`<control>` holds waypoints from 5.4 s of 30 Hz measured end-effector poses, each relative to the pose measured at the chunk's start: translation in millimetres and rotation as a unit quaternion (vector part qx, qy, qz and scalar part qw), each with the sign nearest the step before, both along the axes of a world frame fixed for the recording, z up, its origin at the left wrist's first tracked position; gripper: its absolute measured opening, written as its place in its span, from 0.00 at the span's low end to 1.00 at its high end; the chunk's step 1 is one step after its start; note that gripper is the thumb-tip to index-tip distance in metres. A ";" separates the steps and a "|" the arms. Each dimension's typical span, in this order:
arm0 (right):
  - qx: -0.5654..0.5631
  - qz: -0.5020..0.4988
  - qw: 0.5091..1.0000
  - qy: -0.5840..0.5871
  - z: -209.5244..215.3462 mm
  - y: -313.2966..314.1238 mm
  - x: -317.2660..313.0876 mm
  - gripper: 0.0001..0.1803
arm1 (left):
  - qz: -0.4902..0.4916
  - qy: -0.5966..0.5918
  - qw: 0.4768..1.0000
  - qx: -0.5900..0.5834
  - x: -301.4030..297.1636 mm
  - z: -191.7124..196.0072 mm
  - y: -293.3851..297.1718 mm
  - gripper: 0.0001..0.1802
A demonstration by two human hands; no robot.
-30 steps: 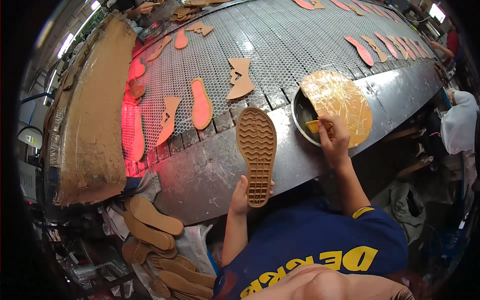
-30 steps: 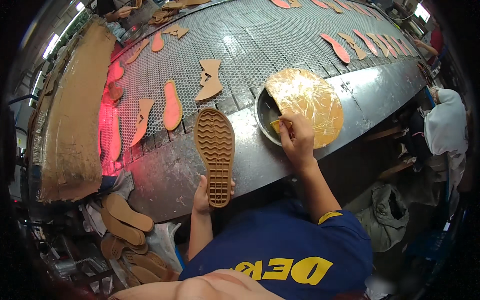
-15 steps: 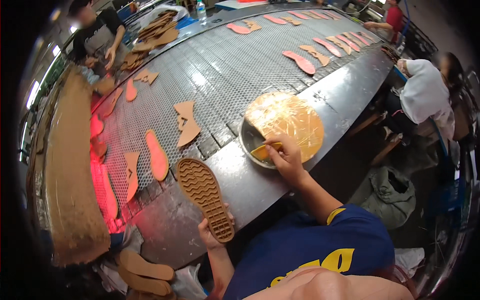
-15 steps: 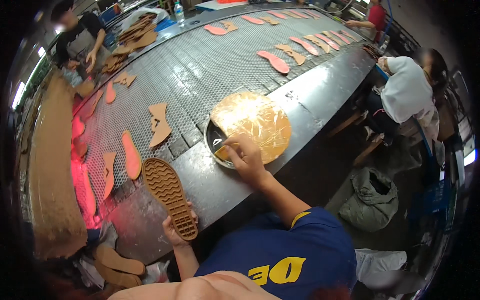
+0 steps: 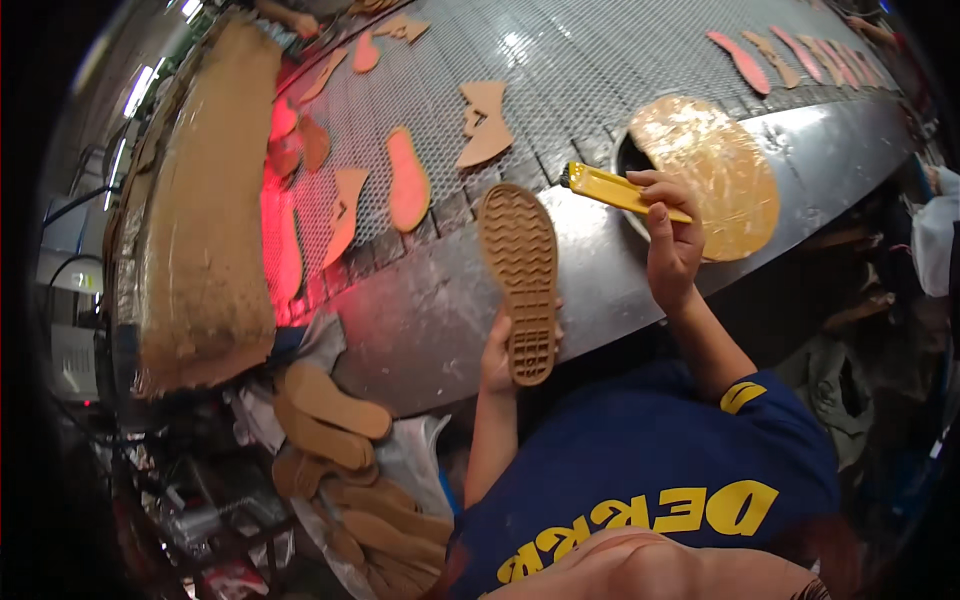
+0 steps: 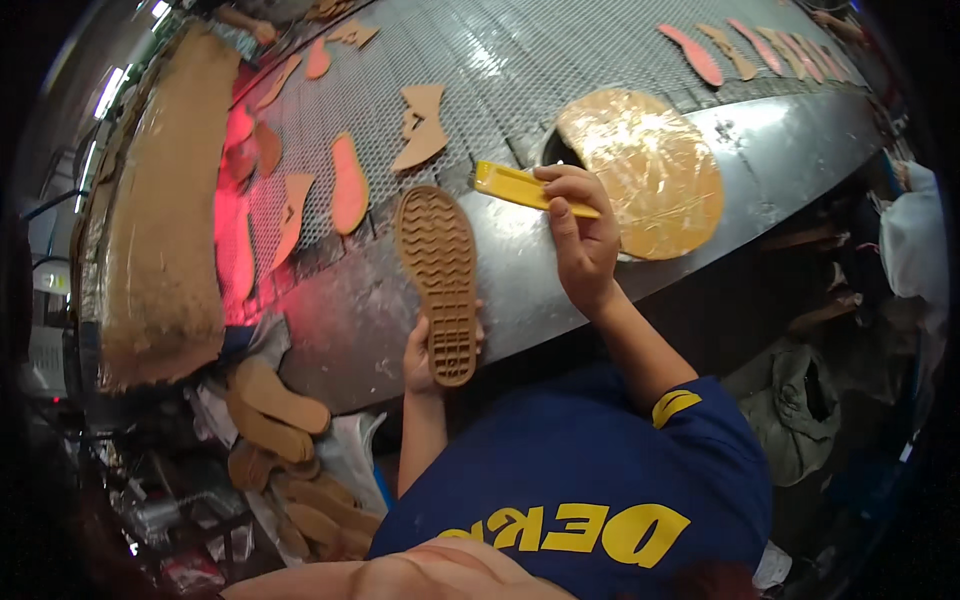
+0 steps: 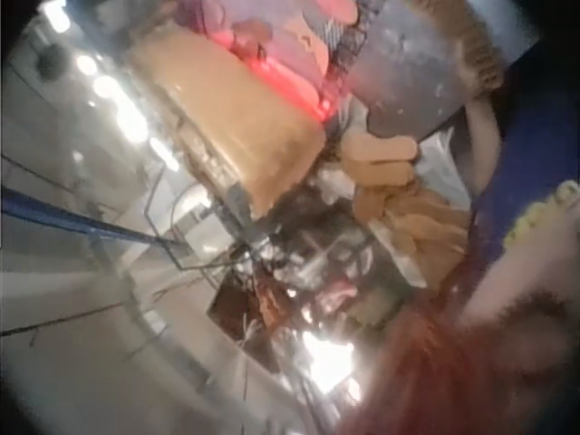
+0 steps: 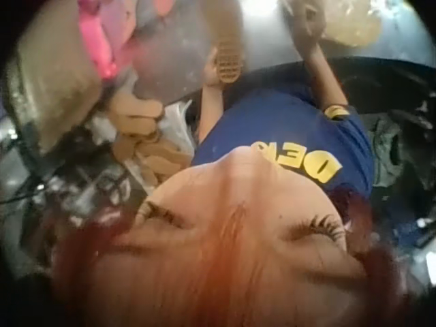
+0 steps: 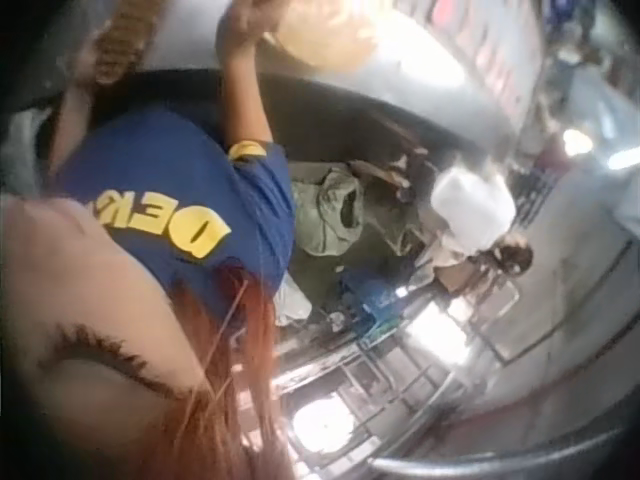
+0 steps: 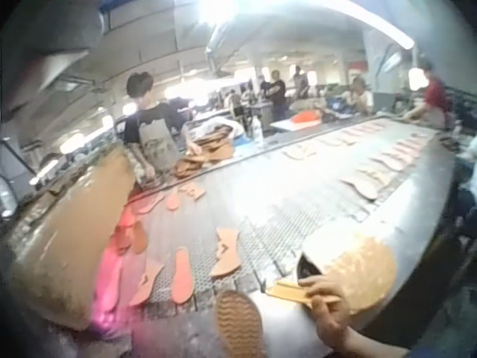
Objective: The person scrapes the textured surface of shoe soles using a yellow plastic scraper. They pick up soles from a pile, scrape the bottom to remove residue, and place them on a conveyor belt. The process is repeated for multiple soles.
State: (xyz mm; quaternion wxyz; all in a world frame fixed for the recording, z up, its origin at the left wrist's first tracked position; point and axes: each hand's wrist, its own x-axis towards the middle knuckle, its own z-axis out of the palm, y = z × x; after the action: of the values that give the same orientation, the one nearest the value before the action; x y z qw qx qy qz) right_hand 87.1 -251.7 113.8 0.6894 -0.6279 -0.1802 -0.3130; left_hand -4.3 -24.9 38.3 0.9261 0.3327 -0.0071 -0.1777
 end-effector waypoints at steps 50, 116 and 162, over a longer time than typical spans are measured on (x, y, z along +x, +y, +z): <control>-0.298 0.222 0.927 -0.054 -27.0 29.4 -49.8 0.13 | 0.085 0.122 0.987 -0.060 9.4 16.6 -15.3 0.36; -0.200 -0.074 0.974 0.075 -20.3 -54.0 -16.9 0.12 | 0.312 -0.208 0.907 0.191 3.7 -10.5 -25.6 0.35; -0.291 0.148 0.941 -0.089 -9.6 69.2 -82.9 0.15 | 0.312 -0.236 0.891 0.230 -9.3 6.8 -28.7 0.38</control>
State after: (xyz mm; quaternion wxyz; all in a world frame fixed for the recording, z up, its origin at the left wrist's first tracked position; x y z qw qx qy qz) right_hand 4.2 -182.5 104.2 0.4961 -0.7370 -0.4152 -0.1957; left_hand -13.6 -53.6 45.1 0.8026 0.5536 -0.0807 0.2072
